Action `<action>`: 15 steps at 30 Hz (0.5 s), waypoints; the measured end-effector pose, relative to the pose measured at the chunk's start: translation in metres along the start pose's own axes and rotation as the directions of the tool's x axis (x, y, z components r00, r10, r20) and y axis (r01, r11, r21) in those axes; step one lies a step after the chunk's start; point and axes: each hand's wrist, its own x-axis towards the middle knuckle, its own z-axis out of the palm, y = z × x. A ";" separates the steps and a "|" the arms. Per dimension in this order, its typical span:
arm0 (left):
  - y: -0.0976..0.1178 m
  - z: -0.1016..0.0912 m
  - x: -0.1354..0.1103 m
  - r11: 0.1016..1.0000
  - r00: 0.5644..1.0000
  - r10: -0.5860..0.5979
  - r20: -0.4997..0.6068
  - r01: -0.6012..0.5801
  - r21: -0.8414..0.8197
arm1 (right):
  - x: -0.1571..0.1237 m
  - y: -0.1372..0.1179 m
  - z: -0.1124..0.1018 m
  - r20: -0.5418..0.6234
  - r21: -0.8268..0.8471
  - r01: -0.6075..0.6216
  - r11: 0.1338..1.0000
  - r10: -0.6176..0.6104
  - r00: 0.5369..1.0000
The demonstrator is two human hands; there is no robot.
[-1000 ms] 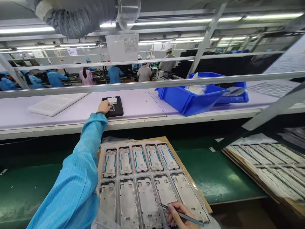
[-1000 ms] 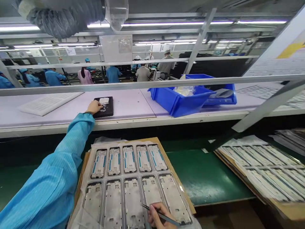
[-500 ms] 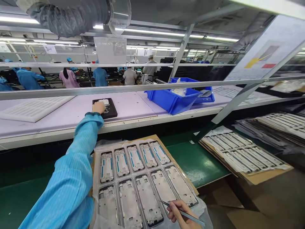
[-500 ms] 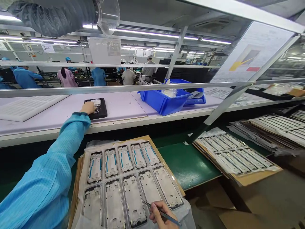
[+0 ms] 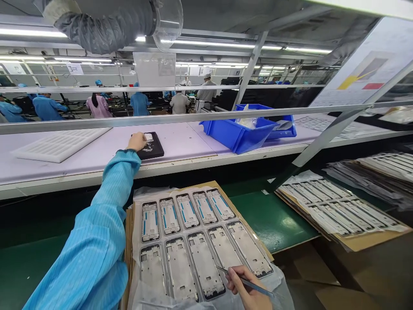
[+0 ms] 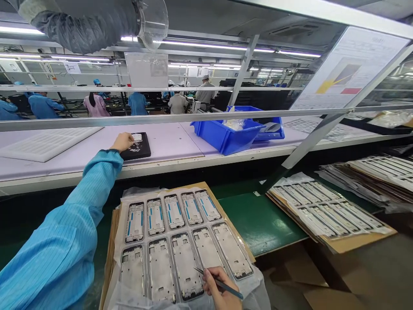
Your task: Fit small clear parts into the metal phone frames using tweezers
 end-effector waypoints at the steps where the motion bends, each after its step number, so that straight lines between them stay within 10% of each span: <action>1: 0.003 -0.002 -0.001 1.000 1.000 -0.007 -0.004 0.007 -0.019 | 0.001 0.002 -0.002 0.003 -0.007 0.007 1.000 -0.007 1.000; 6: 0.020 -0.020 -0.021 0.991 0.999 -0.005 -0.051 -0.002 -0.136 | 0.008 0.015 -0.011 0.028 0.012 0.010 1.000 -0.010 1.000; 10: 0.035 -0.029 -0.106 0.942 0.994 0.050 -0.101 -0.081 -0.325 | 0.011 0.010 -0.006 0.142 0.090 0.074 0.993 -0.086 0.986; 15: 0.065 -0.006 -0.283 0.130 0.997 0.014 -0.072 -0.074 -0.989 | 0.005 -0.056 0.018 0.291 0.320 0.283 0.904 -0.378 0.879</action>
